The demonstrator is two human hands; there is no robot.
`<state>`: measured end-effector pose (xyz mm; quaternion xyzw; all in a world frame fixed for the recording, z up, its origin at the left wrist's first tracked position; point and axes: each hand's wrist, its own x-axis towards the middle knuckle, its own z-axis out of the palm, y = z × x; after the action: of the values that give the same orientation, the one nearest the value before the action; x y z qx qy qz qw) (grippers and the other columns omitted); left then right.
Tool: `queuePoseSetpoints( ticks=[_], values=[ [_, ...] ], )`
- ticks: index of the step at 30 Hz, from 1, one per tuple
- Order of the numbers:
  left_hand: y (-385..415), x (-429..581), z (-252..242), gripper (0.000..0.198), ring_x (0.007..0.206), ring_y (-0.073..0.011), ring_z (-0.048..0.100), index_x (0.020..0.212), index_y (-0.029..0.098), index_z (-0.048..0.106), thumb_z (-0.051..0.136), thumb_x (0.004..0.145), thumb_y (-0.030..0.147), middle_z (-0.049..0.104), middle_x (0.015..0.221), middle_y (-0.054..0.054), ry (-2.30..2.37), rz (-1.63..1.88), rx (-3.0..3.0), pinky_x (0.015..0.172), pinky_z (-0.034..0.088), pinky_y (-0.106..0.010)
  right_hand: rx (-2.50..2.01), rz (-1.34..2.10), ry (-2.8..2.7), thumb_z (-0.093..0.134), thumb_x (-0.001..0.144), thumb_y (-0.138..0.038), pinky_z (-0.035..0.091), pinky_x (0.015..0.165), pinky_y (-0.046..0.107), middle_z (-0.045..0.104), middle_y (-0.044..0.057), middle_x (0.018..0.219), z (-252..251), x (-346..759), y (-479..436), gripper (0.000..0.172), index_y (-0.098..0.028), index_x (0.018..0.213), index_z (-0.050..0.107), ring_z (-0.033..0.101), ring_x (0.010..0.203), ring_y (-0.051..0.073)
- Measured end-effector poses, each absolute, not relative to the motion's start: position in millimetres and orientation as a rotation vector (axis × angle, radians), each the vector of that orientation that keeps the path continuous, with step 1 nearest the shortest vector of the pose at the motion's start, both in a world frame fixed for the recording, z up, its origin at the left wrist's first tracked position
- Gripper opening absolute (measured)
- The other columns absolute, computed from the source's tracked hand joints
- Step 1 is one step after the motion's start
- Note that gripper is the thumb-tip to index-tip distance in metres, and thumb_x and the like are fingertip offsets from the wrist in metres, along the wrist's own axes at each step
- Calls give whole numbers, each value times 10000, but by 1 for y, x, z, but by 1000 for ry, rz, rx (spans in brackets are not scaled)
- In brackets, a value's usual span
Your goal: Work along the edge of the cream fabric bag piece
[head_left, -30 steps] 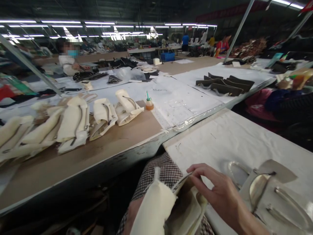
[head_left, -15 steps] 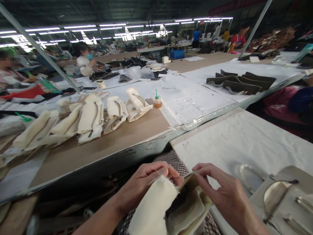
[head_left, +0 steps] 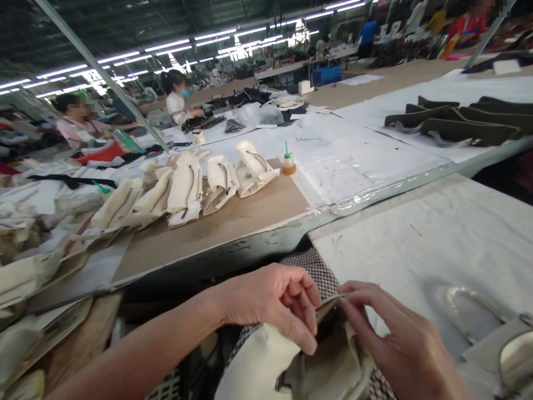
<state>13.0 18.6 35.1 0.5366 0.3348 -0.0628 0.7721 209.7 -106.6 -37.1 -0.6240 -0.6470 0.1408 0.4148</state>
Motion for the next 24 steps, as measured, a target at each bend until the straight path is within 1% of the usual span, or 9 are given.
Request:
queuePoseSetpoints(
  ticks=[3,5,7,10,13,15,17,20,24],
  values=[
    [12,11,39,572,655,-94,563,940,192,576,936,497,195,618,870,30,832,-31,1389,532,412,-170,-1543,374,-1636,493,980,-262,528,482,135,727,33,1020,-36,207,-108,173,-236,878,631,723,808,126],
    [6,7,34,522,620,-77,491,890,178,562,926,520,232,570,806,46,913,5,1378,509,366,-164,-1537,375,-1649,500,977,-257,506,434,137,729,47,1028,-35,207,-108,169,-231,880,637,724,813,135],
    [-1,2,22,451,610,-90,488,834,168,532,886,594,312,568,732,41,948,25,1188,526,374,-185,-1550,357,-1661,494,981,-262,566,549,169,732,52,1027,-33,209,-106,182,-232,881,642,730,810,150],
    [-9,-3,1,369,610,-99,516,816,155,540,810,699,378,617,738,9,935,90,1050,566,392,-214,-1558,340,-1672,486,986,-259,593,697,215,735,44,1024,-33,211,-104,190,-235,886,646,737,827,161],
    [-12,-3,-12,392,574,-83,478,809,157,559,855,639,351,601,684,40,962,150,1210,563,367,-206,-1548,337,-1682,500,979,-255,586,677,203,735,39,1019,-35,210,-101,173,-233,889,646,736,827,155],
    [-11,-1,-13,455,539,-81,440,779,169,549,893,566,377,564,618,66,1004,146,1333,537,341,-203,-1540,342,-1694,496,978,-253,583,669,207,733,49,1016,-36,209,-99,177,-229,890,648,734,818,157],
    [-10,2,-10,478,535,-82,414,773,175,550,897,556,424,540,613,76,1021,114,1489,525,315,-203,-1543,352,-1695,485,979,-244,580,668,214,730,55,1021,-37,207,-97,185,-227,899,651,733,819,159],
    [-11,2,-1,348,585,-91,420,795,177,583,846,659,358,529,667,74,1061,57,1735,539,290,-207,-1571,366,-1674,469,984,-243,579,682,219,722,47,1047,-37,207,-95,195,-231,906,647,732,820,154],
    [-18,-5,-4,137,740,-134,533,891,195,671,733,789,262,601,840,26,1146,72,1904,638,348,-226,-1583,376,-1656,464,987,-253,579,678,221,721,41,1057,-38,211,-94,198,-239,895,638,728,824,155]
  ],
)
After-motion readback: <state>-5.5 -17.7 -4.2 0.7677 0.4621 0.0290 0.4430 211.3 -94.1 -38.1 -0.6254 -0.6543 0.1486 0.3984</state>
